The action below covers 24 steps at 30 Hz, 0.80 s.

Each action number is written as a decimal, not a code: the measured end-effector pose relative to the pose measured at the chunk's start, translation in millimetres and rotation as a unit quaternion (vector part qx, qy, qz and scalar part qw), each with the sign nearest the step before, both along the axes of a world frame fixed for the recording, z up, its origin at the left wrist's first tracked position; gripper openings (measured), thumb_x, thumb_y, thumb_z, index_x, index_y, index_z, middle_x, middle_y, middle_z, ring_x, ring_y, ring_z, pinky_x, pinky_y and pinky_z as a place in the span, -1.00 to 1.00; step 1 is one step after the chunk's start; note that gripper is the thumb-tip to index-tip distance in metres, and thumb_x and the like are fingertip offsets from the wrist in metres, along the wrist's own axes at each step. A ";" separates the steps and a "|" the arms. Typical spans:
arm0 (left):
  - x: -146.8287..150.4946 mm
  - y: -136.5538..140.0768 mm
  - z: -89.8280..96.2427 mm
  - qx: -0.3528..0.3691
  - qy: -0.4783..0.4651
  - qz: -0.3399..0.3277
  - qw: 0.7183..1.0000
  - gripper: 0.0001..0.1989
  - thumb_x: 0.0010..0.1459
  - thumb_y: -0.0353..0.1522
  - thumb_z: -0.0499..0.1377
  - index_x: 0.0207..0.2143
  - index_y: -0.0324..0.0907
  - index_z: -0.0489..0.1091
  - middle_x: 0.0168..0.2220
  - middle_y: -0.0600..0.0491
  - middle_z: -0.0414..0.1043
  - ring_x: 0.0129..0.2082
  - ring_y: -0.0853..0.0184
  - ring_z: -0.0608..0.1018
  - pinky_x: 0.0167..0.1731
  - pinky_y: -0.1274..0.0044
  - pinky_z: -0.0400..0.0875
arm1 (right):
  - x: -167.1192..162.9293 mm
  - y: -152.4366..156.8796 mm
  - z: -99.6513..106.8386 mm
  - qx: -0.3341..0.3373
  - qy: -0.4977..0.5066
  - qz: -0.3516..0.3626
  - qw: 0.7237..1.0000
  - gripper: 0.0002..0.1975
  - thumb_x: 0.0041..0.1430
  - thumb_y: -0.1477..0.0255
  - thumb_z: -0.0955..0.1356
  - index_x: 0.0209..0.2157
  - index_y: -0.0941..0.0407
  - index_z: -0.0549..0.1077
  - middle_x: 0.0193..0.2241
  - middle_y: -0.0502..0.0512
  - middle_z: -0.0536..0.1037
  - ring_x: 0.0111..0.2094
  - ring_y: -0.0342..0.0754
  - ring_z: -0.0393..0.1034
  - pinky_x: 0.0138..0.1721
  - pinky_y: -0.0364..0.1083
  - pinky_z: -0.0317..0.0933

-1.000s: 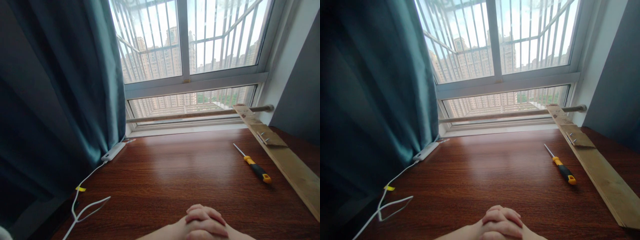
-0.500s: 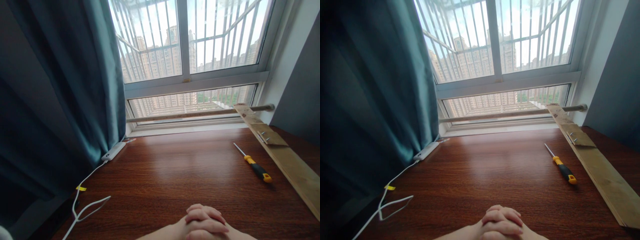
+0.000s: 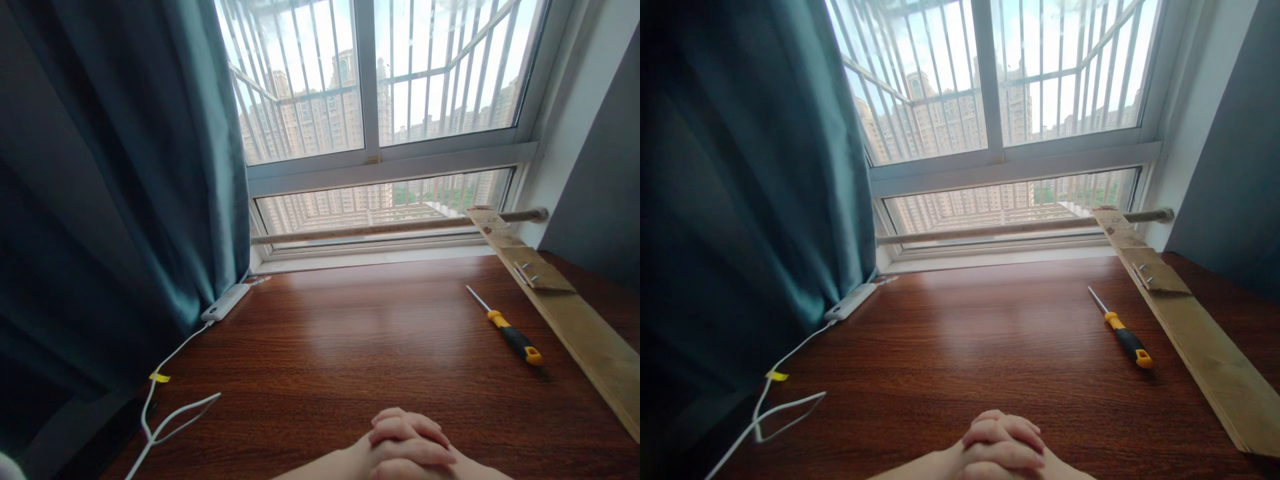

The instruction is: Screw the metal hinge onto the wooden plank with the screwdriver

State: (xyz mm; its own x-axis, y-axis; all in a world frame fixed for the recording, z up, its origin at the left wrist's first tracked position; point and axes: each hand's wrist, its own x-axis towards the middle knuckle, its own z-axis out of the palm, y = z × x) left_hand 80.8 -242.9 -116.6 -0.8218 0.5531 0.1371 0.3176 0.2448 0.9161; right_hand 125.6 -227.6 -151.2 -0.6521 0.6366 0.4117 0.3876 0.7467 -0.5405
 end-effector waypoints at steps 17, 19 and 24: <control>2.0 4.0 -9.4 -0.005 0.007 0.005 1.000 -0.74 0.12 -0.21 0.02 -0.36 -0.04 0.48 -0.36 -0.02 0.38 -0.27 0.21 0.45 -0.56 0.57 0.38 | -1.3 0.4 2.1 -0.025 0.015 0.015 0.999 -0.63 0.14 0.43 0.31 -0.06 -0.29 0.37 -0.30 -0.14 0.56 -0.22 -0.15 0.47 -0.25 -0.19 0.43; 2.2 3.7 -8.4 -0.013 0.012 0.012 1.000 -0.72 0.13 -0.22 -0.01 -0.37 -0.05 0.48 -0.37 -0.02 0.37 -0.27 0.21 0.45 -0.57 0.58 0.37 | -1.4 0.4 0.6 -0.025 0.018 0.009 0.999 -0.64 0.16 0.45 0.29 -0.07 -0.28 0.38 -0.35 -0.14 0.56 -0.26 -0.17 0.48 -0.29 -0.21 0.43; -0.9 1.4 -8.9 -0.021 0.024 0.016 0.999 -0.71 0.13 -0.19 0.00 -0.37 -0.04 0.49 -0.39 -0.01 0.37 -0.29 0.23 0.46 -0.59 0.60 0.36 | 0.6 2.0 -5.3 -0.025 0.026 -0.009 0.999 -0.63 0.22 0.46 0.22 -0.03 -0.26 0.37 -0.45 -0.13 0.55 -0.41 -0.20 0.47 -0.46 -0.24 0.41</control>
